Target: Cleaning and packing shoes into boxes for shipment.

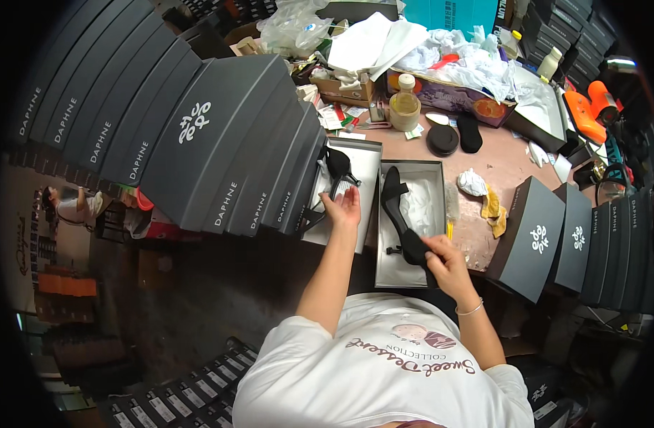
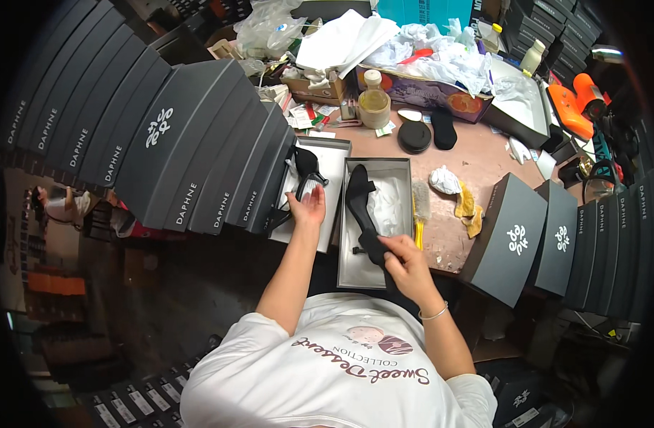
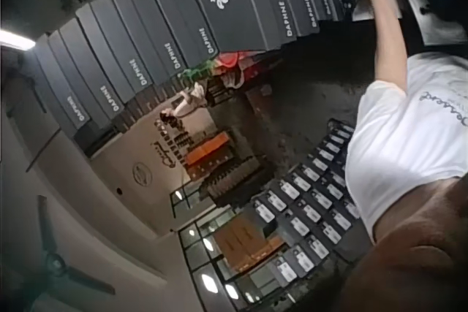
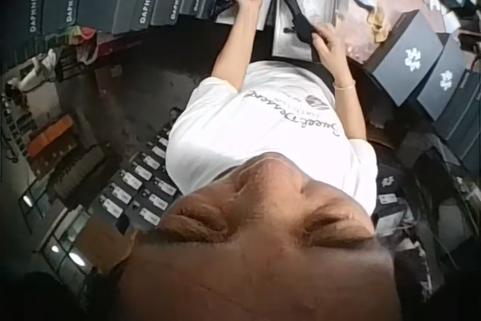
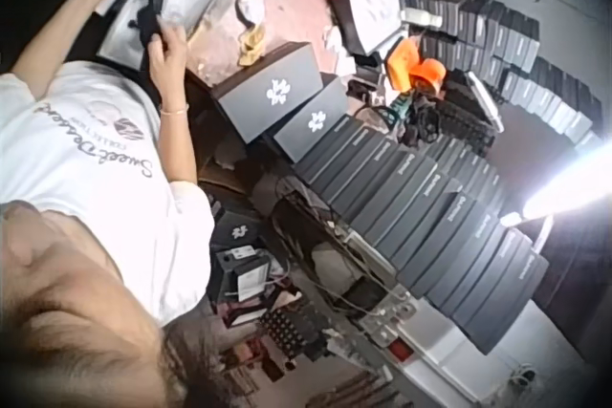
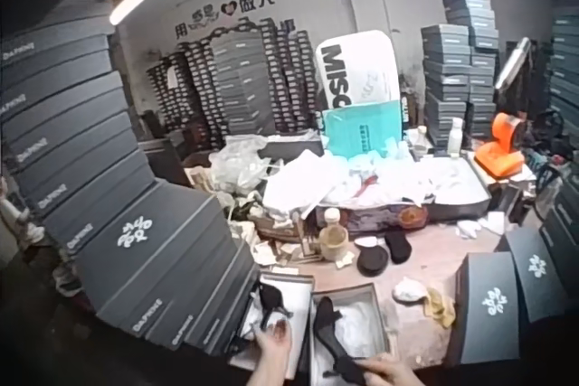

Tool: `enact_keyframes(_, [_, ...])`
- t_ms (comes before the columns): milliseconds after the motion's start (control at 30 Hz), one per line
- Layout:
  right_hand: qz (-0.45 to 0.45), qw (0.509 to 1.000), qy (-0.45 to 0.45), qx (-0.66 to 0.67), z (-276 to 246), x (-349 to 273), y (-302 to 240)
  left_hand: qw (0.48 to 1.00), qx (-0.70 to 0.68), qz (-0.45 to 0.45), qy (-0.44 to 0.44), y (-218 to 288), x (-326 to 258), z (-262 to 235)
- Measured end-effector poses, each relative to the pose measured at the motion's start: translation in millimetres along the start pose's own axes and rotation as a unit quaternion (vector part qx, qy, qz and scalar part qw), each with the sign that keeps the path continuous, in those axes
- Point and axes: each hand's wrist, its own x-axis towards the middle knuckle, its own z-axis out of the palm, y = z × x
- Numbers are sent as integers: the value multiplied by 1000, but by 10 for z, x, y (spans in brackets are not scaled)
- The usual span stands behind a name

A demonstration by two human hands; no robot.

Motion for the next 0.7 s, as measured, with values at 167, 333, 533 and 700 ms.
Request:
enact_keyframes(167, [12,1000,1,-15,-156,-176,40,965,167,168,-115,-90,-431,-19])
enact_keyframes(333, [48,983,145,104,-513,-111,177,738,544,314,-247,326,-1070,228])
enact_keyframes(533, [-41,985,155,68,-429,32,-121,621,436,489,-431,347,-1083,479])
enact_keyframes(700, [-110,987,111,-42,60,512,-209,641,473,434,-421,135,-1475,300])
